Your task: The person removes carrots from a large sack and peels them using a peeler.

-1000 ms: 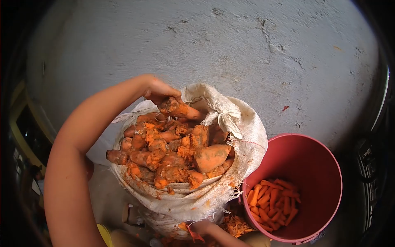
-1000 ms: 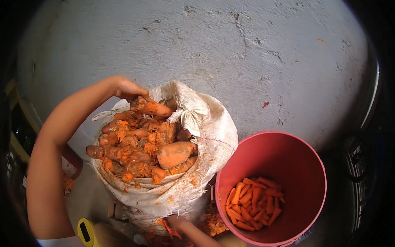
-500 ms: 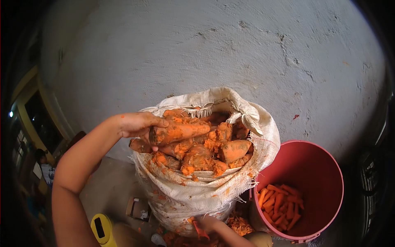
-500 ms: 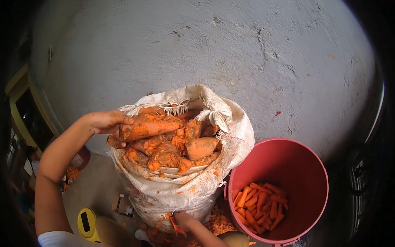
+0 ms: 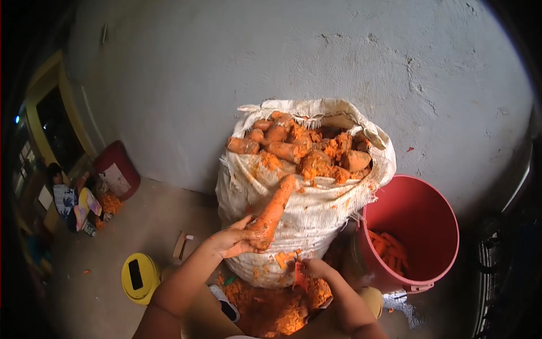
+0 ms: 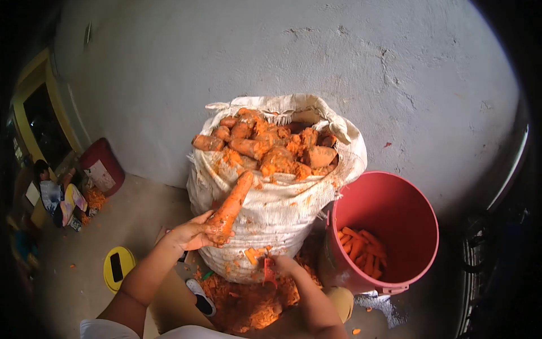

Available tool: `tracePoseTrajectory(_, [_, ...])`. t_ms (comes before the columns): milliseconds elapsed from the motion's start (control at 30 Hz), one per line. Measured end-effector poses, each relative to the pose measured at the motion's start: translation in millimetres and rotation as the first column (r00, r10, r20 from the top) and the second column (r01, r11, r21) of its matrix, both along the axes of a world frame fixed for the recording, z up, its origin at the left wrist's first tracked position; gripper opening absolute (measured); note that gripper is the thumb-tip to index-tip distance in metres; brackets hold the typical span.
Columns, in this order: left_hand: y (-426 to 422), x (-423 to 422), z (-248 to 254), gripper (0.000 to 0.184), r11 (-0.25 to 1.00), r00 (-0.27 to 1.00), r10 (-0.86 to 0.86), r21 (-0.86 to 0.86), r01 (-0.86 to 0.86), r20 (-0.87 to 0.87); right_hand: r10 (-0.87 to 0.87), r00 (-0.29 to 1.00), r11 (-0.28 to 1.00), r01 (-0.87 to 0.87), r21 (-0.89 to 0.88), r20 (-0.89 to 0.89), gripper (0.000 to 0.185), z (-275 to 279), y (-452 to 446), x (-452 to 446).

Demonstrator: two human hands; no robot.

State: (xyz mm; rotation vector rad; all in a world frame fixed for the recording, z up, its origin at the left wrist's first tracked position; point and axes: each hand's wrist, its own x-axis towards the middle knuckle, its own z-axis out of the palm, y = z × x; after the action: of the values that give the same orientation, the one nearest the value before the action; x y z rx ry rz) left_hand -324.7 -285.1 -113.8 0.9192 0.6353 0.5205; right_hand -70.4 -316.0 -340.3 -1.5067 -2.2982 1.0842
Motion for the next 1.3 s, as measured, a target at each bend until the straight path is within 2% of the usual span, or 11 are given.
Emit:
tracePoseTrajectory(133, [-38.2, -21.6, -42.5, 0.061, 0.997, 0.975, -0.022, -0.068, 0.038, 0.223, -0.282, 0.957, 0.953, 0.287, 0.094, -0.069, 0.032, 15.6, -32.8, 8.9])
tracePoseTrajectory(200, [-58.8, -28.3, -56.4, 0.061, 0.992, 0.964, -0.015, -0.120, 0.049, 0.267, -0.450, 0.859, 0.875, 0.478, 0.071, -0.243, 0.026, 39.4, -54.6, 5.1])
tracePoseTrajectory(333, [-81.7, -44.3, -96.1, 0.060, 0.972, 0.943, -0.017, -0.217, 0.094, 0.332, -0.649, 0.151, 0.613, 0.684, -0.395, -0.746, 0.010, 77.6, -87.3, -18.0])
tracePoseTrajectory(400, [-87.1, -49.5, -115.7, 0.058, 0.945, 0.930, 0.009, -0.308, 0.112, 0.367, -0.594, -0.045, 0.594, 0.650, -0.475, -0.803, 0.013, 98.8, -101.1, -35.0])
tracePoseTrajectory(467, [-93.4, -51.4, -135.5, 0.058, 0.882, 0.913, 0.082, -0.455, 0.120, 0.399, -0.546, -0.086, 0.601, 0.652, -0.462, -0.833, 0.014, 118.6, -112.1, -62.5])
tracePoseTrajectory(600, [-117.4, -52.7, -145.8, 0.050, 0.852, 0.892, 0.193, -0.520, 0.055, 0.409, -0.546, 0.089, 0.610, 0.724, -0.322, -0.833, 0.017, 133.8, -123.7, -117.2])
tracePoseTrajectory(833, [-144.3, -62.8, -156.8, 0.048, 0.867, 0.848, 0.194, -0.491, 0.087, 0.493, -0.503, 0.160, 0.583, 0.789, -0.196, -0.849, 0.019, 119.0, -130.3, -172.5])
tracePoseTrajectory(967, [-148.7, -68.4, -179.1, 0.049, 0.874, 0.834, 0.170, -0.471, 0.118, 0.525, -0.580, 0.344, 0.504, 0.864, 0.007, -0.739, 0.019, 108.4, -135.7, -178.2])
tracePoseTrajectory(1067, [-155.5, -76.3, -175.3, 0.050, 0.875, 0.861, 0.095, -0.454, 0.167, 0.500, -0.557, 0.244, 0.336, 0.940, 0.053, -0.794, 0.017, 99.8, -126.7, -159.7])
tracePoseTrajectory(1167, [-163.2, -80.8, -168.3, 0.051, 0.848, 0.869, 0.059, -0.484, 0.216, 0.491, -0.447, -0.033, 0.174, 0.977, -0.124, -0.894, 0.016, 107.5, -116.9, -117.0])
tracePoseTrajectory(1300, [-168.0, -72.2, -173.9, 0.052, 0.859, 0.857, 0.041, -0.456, 0.233, 0.514, -0.467, 0.274, 0.426, 0.903, 0.058, -0.841, 0.018, 134.2, -139.4, -146.7])
